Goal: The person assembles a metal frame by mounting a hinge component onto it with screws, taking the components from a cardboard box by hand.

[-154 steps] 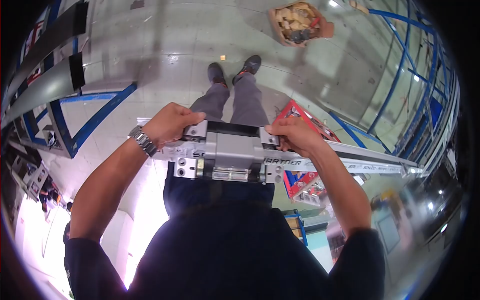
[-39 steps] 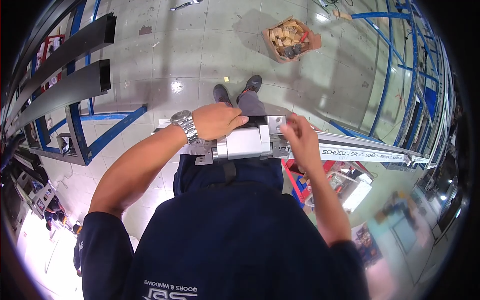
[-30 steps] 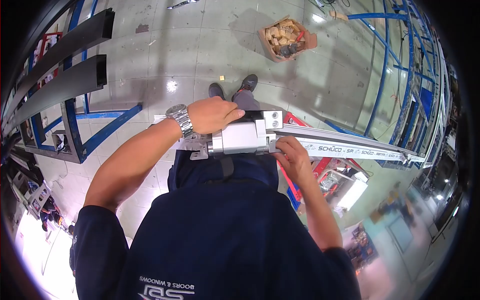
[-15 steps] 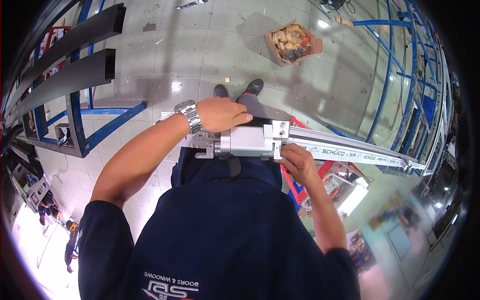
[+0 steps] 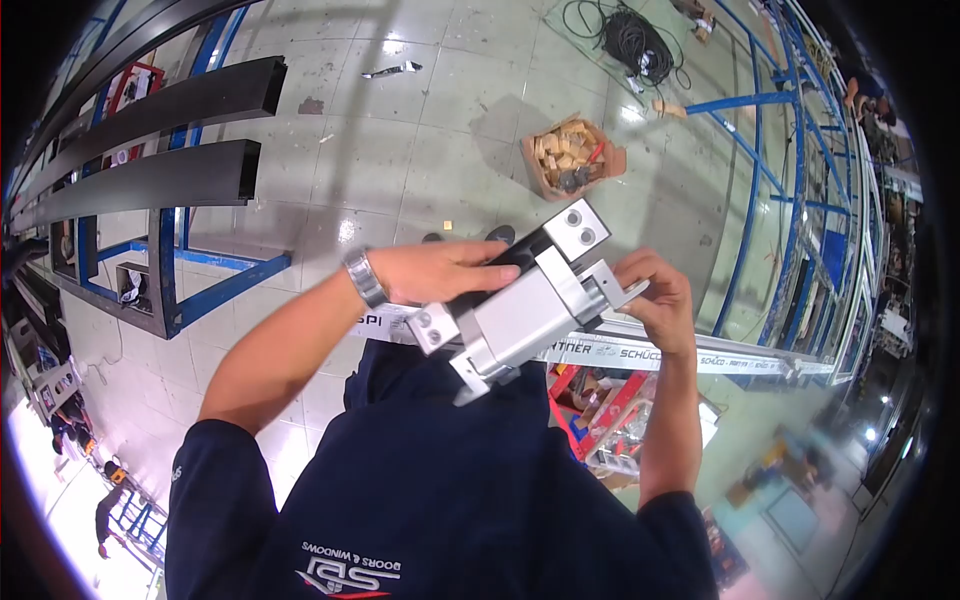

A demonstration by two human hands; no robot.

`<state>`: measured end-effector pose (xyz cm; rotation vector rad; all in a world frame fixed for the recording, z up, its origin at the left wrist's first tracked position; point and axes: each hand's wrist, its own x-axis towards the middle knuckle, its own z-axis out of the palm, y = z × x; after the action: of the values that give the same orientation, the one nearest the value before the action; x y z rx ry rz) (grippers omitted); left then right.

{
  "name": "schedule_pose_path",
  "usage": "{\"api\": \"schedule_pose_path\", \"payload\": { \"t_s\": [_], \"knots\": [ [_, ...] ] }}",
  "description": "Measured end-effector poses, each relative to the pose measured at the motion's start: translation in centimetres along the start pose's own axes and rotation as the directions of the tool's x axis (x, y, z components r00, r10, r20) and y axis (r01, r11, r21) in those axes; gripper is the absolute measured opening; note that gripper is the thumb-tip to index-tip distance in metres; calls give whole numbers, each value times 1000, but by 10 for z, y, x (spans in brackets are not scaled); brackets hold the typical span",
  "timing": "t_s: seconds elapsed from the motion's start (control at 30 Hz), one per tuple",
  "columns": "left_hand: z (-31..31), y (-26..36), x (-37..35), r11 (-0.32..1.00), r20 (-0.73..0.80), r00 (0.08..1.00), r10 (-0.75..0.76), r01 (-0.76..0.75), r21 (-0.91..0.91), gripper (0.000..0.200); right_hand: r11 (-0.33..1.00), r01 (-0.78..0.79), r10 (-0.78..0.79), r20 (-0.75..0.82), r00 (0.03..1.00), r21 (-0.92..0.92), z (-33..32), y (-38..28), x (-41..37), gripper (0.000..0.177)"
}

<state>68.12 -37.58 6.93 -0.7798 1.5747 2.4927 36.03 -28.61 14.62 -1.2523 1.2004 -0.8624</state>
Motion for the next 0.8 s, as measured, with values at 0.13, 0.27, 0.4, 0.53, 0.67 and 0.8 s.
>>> {"api": "schedule_pose_path", "payload": {
  "t_s": [0.13,0.27,0.4,0.53,0.67,0.8],
  "knots": [
    [44,4,3,921,-156,987,49,-105,-375,58,949,91,-73,-69,995,302,1,35,11,45],
    [59,3,4,866,-289,941,174,-286,-411,55,746,-24,330,-337,882,666,72,32,4,75],
    [67,7,14,891,-543,802,250,-410,-195,58,582,-63,462,-266,846,811,116,32,-34,77],
    [70,13,20,927,-596,747,296,-376,-11,59,833,-250,437,-308,845,494,119,18,-20,61],
    [79,9,29,947,-643,721,260,-322,22,58,918,-276,379,-425,822,283,124,-2,-5,49],
    [84,15,28,964,-619,765,180,-262,-43,54,922,-355,387,-422,820,156,117,-12,-5,47]
  ]
}}
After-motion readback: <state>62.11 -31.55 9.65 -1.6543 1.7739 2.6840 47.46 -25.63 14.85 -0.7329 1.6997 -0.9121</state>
